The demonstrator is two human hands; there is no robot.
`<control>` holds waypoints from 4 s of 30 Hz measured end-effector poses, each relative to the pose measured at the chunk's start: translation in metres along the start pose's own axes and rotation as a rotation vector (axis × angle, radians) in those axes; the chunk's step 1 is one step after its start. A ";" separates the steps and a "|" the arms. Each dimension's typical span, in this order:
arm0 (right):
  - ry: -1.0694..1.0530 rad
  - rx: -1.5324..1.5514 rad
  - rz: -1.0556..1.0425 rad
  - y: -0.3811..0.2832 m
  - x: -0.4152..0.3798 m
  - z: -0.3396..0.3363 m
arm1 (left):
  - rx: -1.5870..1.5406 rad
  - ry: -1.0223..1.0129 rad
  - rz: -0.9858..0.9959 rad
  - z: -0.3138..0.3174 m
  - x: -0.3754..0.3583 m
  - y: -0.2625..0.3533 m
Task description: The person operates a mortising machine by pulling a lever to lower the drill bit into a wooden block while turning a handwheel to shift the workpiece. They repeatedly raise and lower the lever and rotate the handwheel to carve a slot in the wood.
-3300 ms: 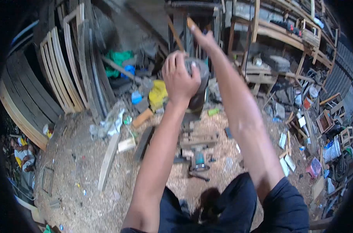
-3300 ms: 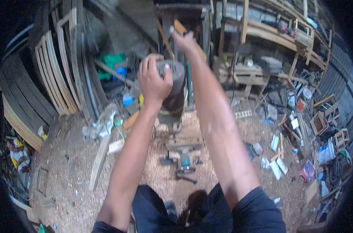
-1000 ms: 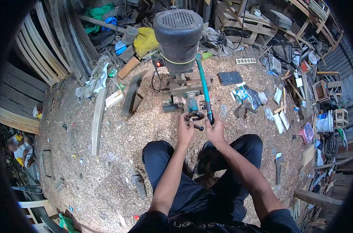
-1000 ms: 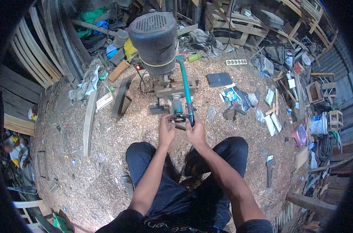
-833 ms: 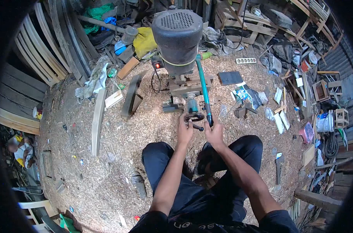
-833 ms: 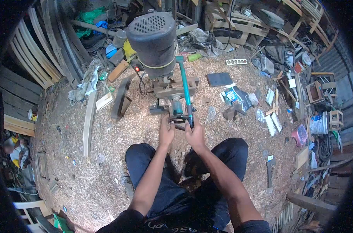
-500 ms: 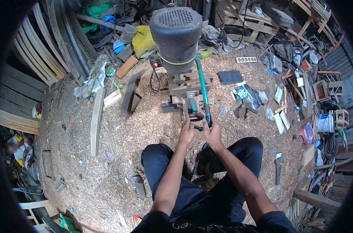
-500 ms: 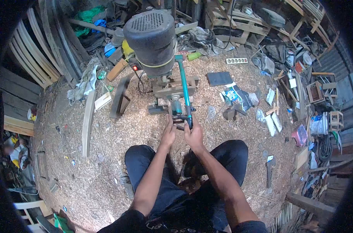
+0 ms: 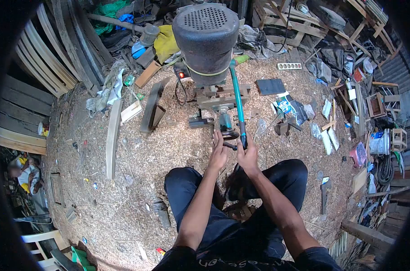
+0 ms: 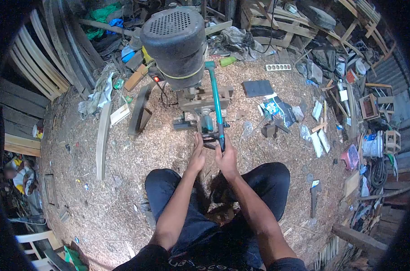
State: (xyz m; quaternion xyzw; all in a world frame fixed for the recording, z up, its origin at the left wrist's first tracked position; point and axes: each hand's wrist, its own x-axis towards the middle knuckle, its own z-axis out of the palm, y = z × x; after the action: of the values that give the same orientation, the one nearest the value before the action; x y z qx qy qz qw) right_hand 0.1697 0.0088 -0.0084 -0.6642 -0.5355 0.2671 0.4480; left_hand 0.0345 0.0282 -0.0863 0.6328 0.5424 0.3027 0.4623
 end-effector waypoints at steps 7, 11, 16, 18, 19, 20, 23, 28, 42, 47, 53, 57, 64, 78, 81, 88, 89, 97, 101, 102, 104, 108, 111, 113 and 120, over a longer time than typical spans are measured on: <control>0.019 -0.006 0.012 0.004 0.001 0.005 | 0.045 -0.012 -0.044 0.003 0.005 -0.007; -0.047 -0.072 0.050 -0.003 0.002 -0.003 | 0.046 -0.018 -0.047 0.004 0.007 -0.008; -0.033 -0.106 -0.048 -0.017 0.006 -0.011 | 0.118 0.000 -0.012 0.008 0.011 -0.013; -0.066 -0.190 -0.108 -0.036 0.012 -0.029 | 0.189 -0.011 0.013 0.004 0.008 -0.009; -0.027 -0.153 -0.138 -0.050 0.016 -0.035 | 0.184 -0.021 0.007 0.004 0.008 -0.009; 0.013 -0.116 -0.168 -0.064 0.021 -0.043 | 0.179 -0.032 0.002 0.004 0.007 -0.010; -0.074 0.011 -0.090 -0.133 0.056 -0.085 | 0.153 -0.045 0.075 0.004 0.014 -0.023; 0.063 0.038 -0.404 -0.256 0.140 -0.125 | 0.101 -0.033 0.112 0.002 0.010 -0.027; 0.464 -0.126 -0.751 -0.304 0.336 -0.087 | 0.026 -0.043 0.207 0.002 0.008 -0.032; 0.501 -0.130 -0.751 -0.314 0.352 -0.084 | 0.021 0.272 0.184 -0.048 0.011 0.042; 0.485 -0.072 -0.629 -0.319 0.369 -0.071 | 0.082 0.905 0.713 -0.174 0.082 0.228; 0.453 -0.061 -0.673 -0.324 0.372 -0.076 | 0.015 0.955 0.919 -0.231 0.131 0.304; 0.437 -0.114 -0.668 -0.324 0.408 -0.066 | -0.289 0.407 0.813 -0.284 0.186 0.351; 0.337 -0.254 -0.513 -0.302 0.460 -0.046 | -0.465 0.152 0.813 -0.316 0.248 0.328; 0.235 -0.072 -0.531 -0.268 0.425 -0.048 | -0.369 0.349 0.788 -0.295 0.206 0.324; 0.366 0.318 -0.443 -0.096 0.272 -0.015 | -0.253 0.854 0.559 -0.180 0.073 0.196; 0.243 0.229 -0.238 -0.060 0.241 -0.013 | -0.223 0.826 0.447 -0.155 0.058 0.161; -0.114 -0.091 -0.005 0.104 0.042 0.062 | -0.091 0.289 0.128 -0.003 0.029 -0.036; -0.258 0.169 0.208 0.137 0.048 0.068 | -0.046 0.243 -0.075 -0.001 0.036 -0.030; -0.259 0.186 0.192 0.134 0.048 0.064 | -0.041 0.216 -0.108 -0.002 0.037 -0.030; -0.282 0.317 0.339 0.126 0.050 0.068 | -0.046 0.193 -0.150 -0.004 0.043 -0.030; -0.217 0.337 0.619 0.191 0.045 0.076 | -0.096 0.237 -0.131 0.001 0.047 -0.027; -0.160 0.116 0.749 0.214 0.041 0.073 | -0.038 0.214 -0.146 -0.001 0.048 -0.034; -0.025 0.000 0.716 0.285 0.041 0.098 | -0.064 0.211 -0.152 0.000 0.045 -0.028; 0.100 -0.265 0.339 0.229 0.105 0.094 | -0.074 0.177 -0.165 0.002 0.046 -0.031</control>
State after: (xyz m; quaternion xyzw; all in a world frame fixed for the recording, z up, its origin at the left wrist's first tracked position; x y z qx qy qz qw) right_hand 0.2295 0.1315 -0.2397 -0.8103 -0.4234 0.2326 0.3317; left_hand 0.0341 0.0722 -0.1203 0.5392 0.6197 0.3380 0.4593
